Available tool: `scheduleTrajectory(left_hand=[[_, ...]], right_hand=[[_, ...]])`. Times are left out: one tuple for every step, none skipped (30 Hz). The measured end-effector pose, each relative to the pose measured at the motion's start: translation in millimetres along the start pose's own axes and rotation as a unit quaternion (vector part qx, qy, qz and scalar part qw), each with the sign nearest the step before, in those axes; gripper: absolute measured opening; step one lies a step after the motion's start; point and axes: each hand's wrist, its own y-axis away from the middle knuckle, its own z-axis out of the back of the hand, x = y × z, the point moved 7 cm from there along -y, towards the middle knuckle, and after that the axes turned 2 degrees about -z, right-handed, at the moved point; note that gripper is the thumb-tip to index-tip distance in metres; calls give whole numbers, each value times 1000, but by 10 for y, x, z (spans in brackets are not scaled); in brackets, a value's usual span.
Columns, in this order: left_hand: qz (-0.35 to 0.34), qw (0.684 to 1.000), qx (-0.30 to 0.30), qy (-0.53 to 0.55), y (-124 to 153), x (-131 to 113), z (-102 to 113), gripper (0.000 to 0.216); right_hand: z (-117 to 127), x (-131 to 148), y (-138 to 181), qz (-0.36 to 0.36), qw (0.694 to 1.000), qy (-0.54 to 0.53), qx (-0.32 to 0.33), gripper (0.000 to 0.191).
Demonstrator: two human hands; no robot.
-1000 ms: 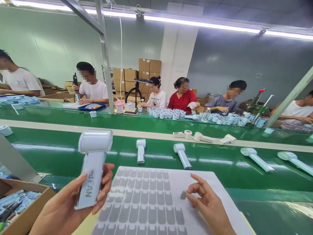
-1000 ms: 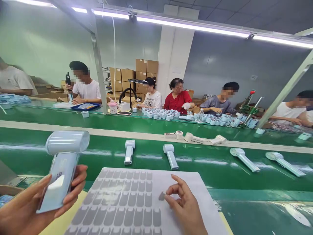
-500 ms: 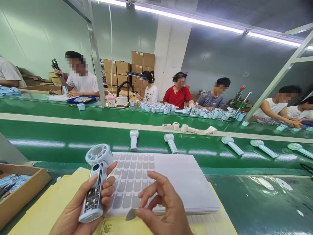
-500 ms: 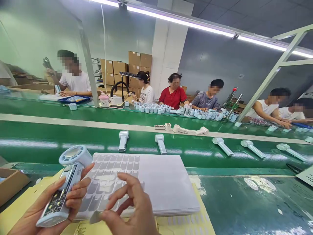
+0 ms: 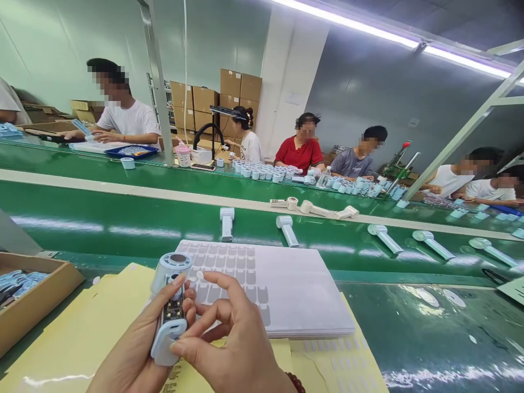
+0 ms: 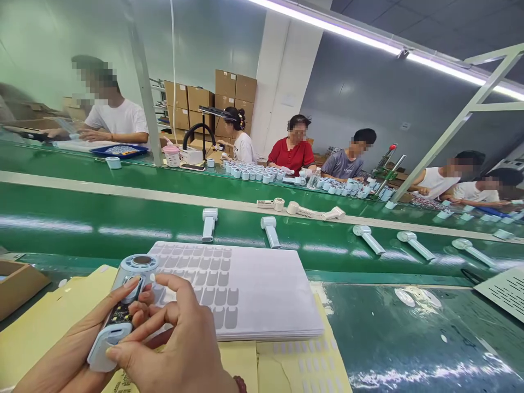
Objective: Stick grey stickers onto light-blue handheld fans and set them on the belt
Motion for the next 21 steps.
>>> scheduleTrajectory(left_hand=[[-9, 1000, -4, -6, -7, -12, 4, 10], [-17, 1000, -10, -10, -11, -24, 6, 9], [-23, 1000, -14, -12, -12, -33, 2, 8], [-25, 999, -17, -14, -11, -35, -6, 8], [-24, 999, -19, -13, -10, -35, -14, 9], [-23, 999, -19, -13, -8, -33, -24, 9], [-20, 999, -22, -12, -6, -31, -27, 10], [-17, 999, -27, -11, -5, -30, -24, 11], [-17, 999, -32, -10, -3, -32, -19, 10], [-18, 999, -35, -9, -1, -37, -13, 10], [-20, 999, -36, -9, 0, -43, -7, 10], [-22, 999, -36, -9, 2, -49, -3, 9], [-23, 999, -36, -8, 4, -52, 1, 9], [-24, 999, -34, -9, 7, -56, 1, 8], [-23, 999, -33, -10, 11, -57, 1, 8], [-22, 999, -35, -11, 15, -59, 1, 8], [-22, 999, -35, -12, 21, -62, -3, 8], [-21, 999, -35, -13, 27, -65, -10, 8], [-20, 999, -35, -13, 33, -66, -18, 8], [-17, 999, -33, -12, 39, -67, -30, 9], [-15, 999, -32, -12, 44, -66, -38, 8]], right_hand=[[-1, 10, -6, 1, 1000, 5, 2, 87], [-5, 12, -13, 0, 1000, 9, 5, 87], [-9, 9, -20, -2, 1000, 10, 9, 88], [-13, 2, -26, -5, 1000, 9, 12, 88], [-18, -3, -31, -6, 1000, 7, 15, 89], [-21, -8, -33, -7, 1000, 3, 16, 89], [-25, -10, -35, -6, 1000, 2, 18, 89], [-27, -11, -35, -5, 1000, 4, 18, 89], [-28, -10, -35, -3, 1000, 7, 18, 89], [-27, -9, -35, -2, 1000, 10, 17, 88], [-26, -8, -37, -1, 1000, 12, 16, 88], [-26, -8, -39, -2, 1000, 13, 16, 88], [-25, -6, -42, -2, 1000, 12, 16, 88], [-25, -6, -46, -4, 1000, 10, 16, 88], [-27, -4, -51, -5, 1000, 8, 18, 88], [-27, 0, -56, -5, 1000, 6, 19, 88], [-29, 3, -61, -5, 1000, 3, 21, 88], [-29, 3, -67, -8, 1000, 1, 22, 88], [-28, 2, -71, -11, 1000, 0, 22, 88], [-27, 1, -74, -13, 1000, 2, 23, 88], [-25, -1, -76, -16, 1000, 3, 22, 89]])
